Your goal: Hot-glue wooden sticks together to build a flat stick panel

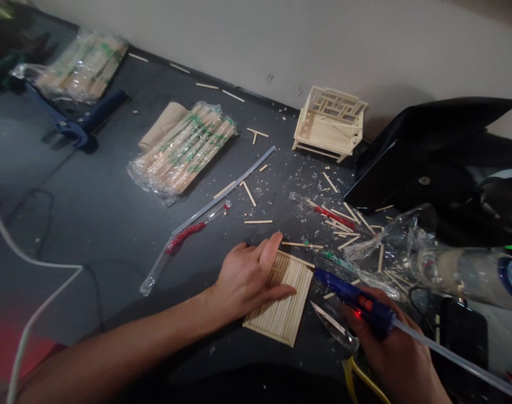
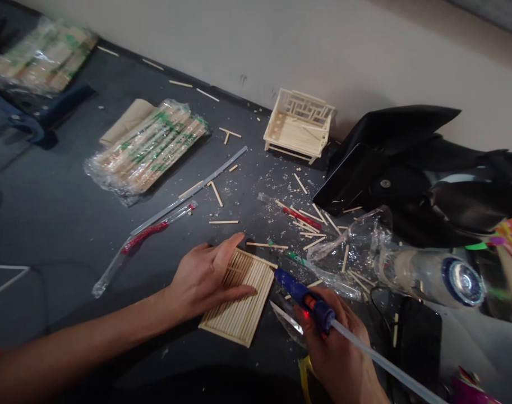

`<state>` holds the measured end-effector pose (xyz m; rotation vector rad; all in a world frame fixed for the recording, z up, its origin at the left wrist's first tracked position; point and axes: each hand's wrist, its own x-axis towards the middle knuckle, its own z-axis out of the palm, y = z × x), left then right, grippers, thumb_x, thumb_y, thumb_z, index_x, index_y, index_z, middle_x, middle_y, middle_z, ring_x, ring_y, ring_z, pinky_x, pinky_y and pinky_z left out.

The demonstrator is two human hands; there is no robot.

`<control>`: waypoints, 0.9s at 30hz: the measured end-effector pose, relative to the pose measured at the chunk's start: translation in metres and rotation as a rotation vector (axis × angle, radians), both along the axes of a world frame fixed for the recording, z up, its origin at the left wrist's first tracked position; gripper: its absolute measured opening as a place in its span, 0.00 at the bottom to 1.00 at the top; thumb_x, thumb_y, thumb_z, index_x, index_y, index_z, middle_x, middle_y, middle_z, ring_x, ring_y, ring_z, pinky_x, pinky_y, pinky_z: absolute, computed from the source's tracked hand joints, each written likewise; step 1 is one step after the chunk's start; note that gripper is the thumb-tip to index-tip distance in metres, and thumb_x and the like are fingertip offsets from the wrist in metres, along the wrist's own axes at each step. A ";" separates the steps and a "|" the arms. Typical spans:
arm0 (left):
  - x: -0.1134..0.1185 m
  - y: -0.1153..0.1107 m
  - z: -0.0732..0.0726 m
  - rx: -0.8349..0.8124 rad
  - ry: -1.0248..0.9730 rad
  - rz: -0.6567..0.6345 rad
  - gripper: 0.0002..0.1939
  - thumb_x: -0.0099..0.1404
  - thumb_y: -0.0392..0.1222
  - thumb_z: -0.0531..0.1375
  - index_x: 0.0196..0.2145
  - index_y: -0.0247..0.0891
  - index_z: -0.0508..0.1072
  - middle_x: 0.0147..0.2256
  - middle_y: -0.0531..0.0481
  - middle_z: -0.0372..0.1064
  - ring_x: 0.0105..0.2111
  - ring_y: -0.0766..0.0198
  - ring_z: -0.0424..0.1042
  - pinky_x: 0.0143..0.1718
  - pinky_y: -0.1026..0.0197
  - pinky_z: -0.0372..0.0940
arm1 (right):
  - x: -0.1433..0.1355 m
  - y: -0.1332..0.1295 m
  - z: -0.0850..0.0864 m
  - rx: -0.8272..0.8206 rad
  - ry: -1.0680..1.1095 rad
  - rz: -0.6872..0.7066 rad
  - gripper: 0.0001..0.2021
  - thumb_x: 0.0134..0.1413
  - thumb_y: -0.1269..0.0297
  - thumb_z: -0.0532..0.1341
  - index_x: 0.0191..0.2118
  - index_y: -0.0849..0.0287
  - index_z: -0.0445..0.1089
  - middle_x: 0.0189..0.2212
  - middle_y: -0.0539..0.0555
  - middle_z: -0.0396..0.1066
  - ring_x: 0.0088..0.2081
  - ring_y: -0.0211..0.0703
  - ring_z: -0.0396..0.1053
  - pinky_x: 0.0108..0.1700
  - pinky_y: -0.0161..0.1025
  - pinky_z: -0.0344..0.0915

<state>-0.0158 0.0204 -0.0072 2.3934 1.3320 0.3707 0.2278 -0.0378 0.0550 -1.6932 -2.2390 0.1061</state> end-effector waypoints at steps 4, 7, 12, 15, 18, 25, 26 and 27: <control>0.000 0.000 0.000 -0.016 -0.009 0.007 0.47 0.58 0.66 0.64 0.63 0.31 0.56 0.48 0.39 0.75 0.39 0.54 0.77 0.37 0.55 0.68 | 0.001 0.000 0.001 0.005 -0.025 0.011 0.13 0.68 0.54 0.50 0.39 0.55 0.66 0.25 0.52 0.76 0.23 0.45 0.76 0.23 0.37 0.70; 0.001 0.000 -0.001 -0.007 -0.003 0.017 0.47 0.57 0.66 0.65 0.62 0.31 0.56 0.48 0.39 0.75 0.39 0.54 0.77 0.36 0.55 0.68 | 0.000 0.002 0.007 -0.007 -0.051 0.031 0.12 0.67 0.54 0.51 0.39 0.55 0.67 0.27 0.54 0.77 0.25 0.46 0.77 0.25 0.37 0.70; 0.001 -0.001 -0.004 0.040 -0.023 0.002 0.49 0.57 0.67 0.65 0.61 0.28 0.57 0.46 0.39 0.76 0.36 0.54 0.77 0.34 0.55 0.67 | 0.000 0.017 0.022 -0.134 -0.061 0.065 0.12 0.66 0.53 0.52 0.38 0.54 0.68 0.25 0.53 0.77 0.23 0.46 0.75 0.22 0.38 0.68; 0.001 -0.002 -0.006 0.038 -0.021 0.007 0.49 0.57 0.67 0.64 0.62 0.29 0.57 0.46 0.39 0.76 0.36 0.54 0.77 0.34 0.55 0.67 | 0.001 0.025 0.029 -0.182 -0.060 0.102 0.10 0.64 0.54 0.54 0.37 0.53 0.68 0.24 0.52 0.77 0.23 0.46 0.75 0.22 0.37 0.66; 0.001 -0.002 -0.006 0.023 -0.015 0.010 0.49 0.56 0.67 0.64 0.63 0.30 0.57 0.47 0.39 0.75 0.36 0.54 0.77 0.35 0.55 0.67 | 0.003 0.029 0.032 -0.258 -0.073 0.109 0.09 0.63 0.55 0.56 0.37 0.52 0.70 0.25 0.53 0.77 0.23 0.47 0.75 0.22 0.37 0.66; 0.004 0.000 0.000 -0.003 0.030 -0.011 0.50 0.55 0.68 0.65 0.63 0.29 0.58 0.43 0.42 0.76 0.35 0.54 0.76 0.36 0.54 0.66 | 0.006 0.023 0.030 -0.333 0.111 -0.216 0.16 0.52 0.46 0.59 0.32 0.52 0.75 0.25 0.55 0.78 0.28 0.52 0.76 0.27 0.41 0.71; 0.005 0.000 0.001 -0.008 0.040 -0.014 0.50 0.55 0.67 0.65 0.63 0.29 0.58 0.43 0.42 0.76 0.35 0.54 0.76 0.36 0.54 0.66 | 0.008 0.021 0.030 -0.368 0.168 -0.292 0.17 0.49 0.45 0.60 0.30 0.52 0.76 0.25 0.55 0.78 0.28 0.53 0.76 0.28 0.41 0.71; 0.005 0.001 0.003 -0.017 0.049 -0.014 0.49 0.55 0.67 0.65 0.62 0.29 0.58 0.43 0.42 0.76 0.35 0.54 0.76 0.36 0.54 0.66 | 0.010 0.019 0.030 -0.431 0.237 -0.362 0.17 0.46 0.43 0.62 0.28 0.53 0.76 0.24 0.55 0.78 0.28 0.53 0.76 0.28 0.41 0.71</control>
